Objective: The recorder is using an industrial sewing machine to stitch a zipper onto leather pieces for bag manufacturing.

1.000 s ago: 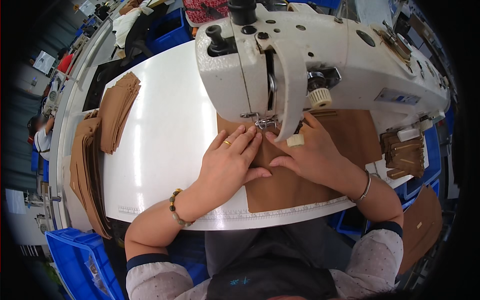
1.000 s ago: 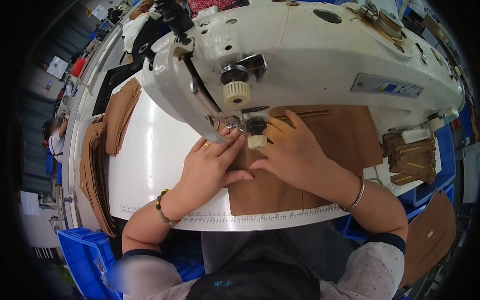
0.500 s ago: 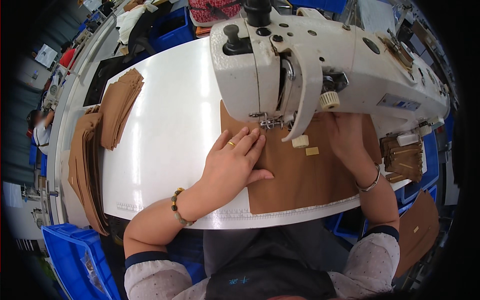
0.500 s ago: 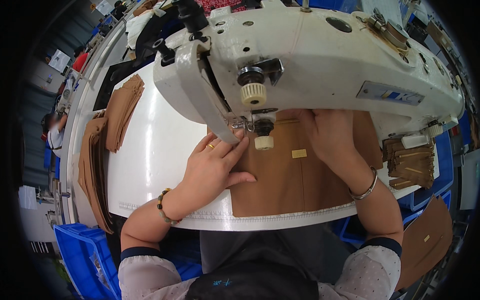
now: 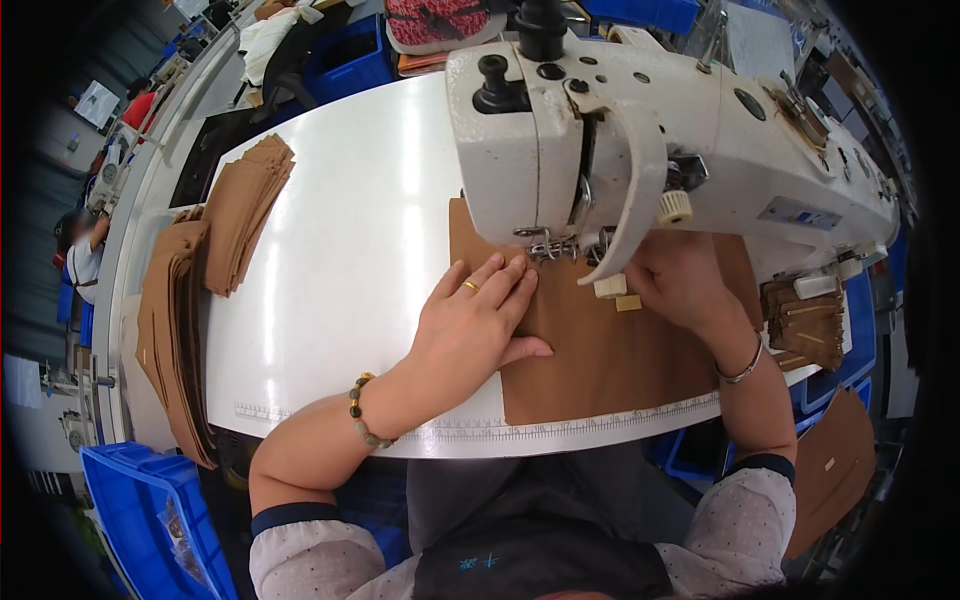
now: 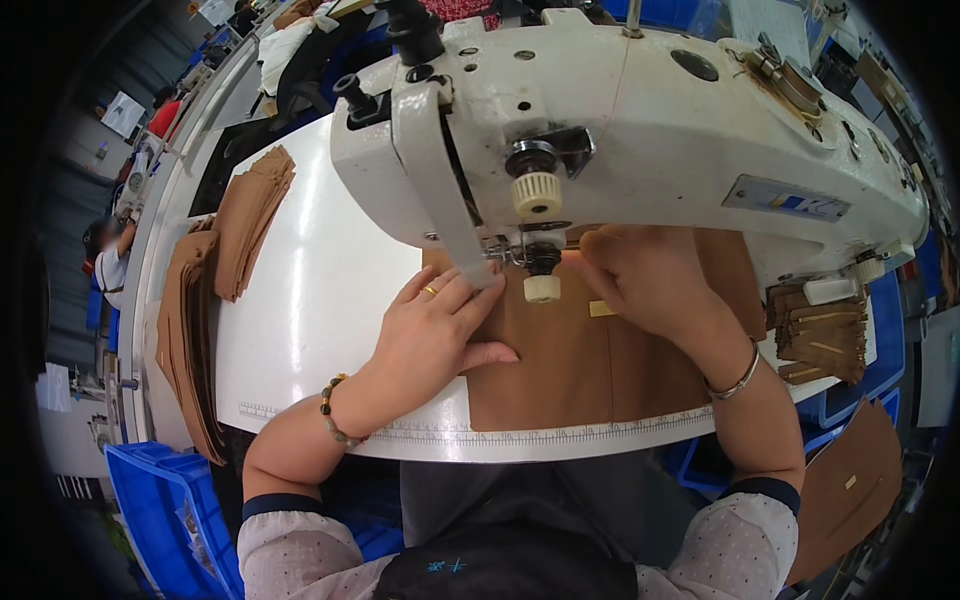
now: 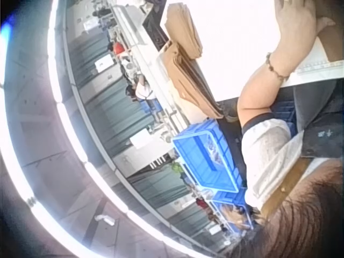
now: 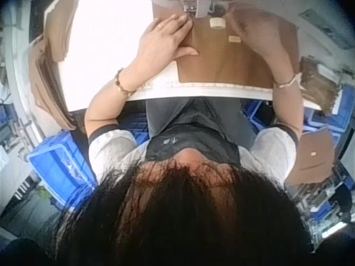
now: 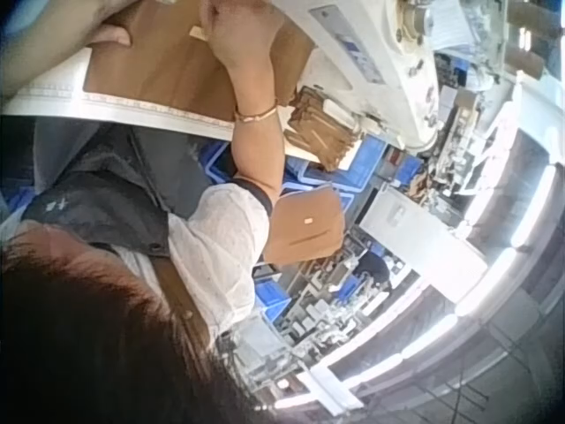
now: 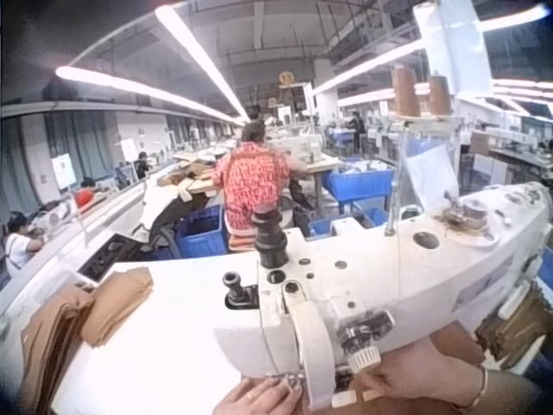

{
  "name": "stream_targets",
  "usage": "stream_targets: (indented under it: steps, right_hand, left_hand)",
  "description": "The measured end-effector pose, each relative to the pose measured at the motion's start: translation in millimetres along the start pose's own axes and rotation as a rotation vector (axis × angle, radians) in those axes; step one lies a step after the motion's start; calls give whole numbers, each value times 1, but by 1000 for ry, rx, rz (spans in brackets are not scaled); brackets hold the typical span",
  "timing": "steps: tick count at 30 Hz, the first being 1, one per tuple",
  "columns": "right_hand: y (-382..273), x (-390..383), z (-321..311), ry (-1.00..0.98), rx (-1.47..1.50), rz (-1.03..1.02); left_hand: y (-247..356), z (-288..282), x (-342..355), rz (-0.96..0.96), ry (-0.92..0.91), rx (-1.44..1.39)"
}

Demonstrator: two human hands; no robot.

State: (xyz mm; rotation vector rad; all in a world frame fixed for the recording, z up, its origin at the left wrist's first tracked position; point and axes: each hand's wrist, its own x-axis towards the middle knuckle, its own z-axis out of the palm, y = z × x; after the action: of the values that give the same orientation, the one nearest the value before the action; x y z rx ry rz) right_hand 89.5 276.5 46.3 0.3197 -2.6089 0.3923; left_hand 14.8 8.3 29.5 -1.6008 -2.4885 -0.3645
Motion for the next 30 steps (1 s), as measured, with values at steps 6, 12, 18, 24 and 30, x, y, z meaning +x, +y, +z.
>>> stream_targets:
  steps: [6,12,18,24,30]
  right_hand:
    - [-29,-2,-12,49,-15,-242]
    - [-111,-18,-8,85,184,-169]
    - [-157,22,21,312,425,148]
    - [-180,42,26,556,1085,232]
    - [-164,18,25,690,540,-77]
  left_hand:
    - [0,2,-1,-19,26,-45]
    - [-7,11,-2,-6,63,-81]
    - [-12,12,7,70,53,-164]
    - [-14,18,3,104,175,-655]
    - [-18,29,-2,95,287,-175]
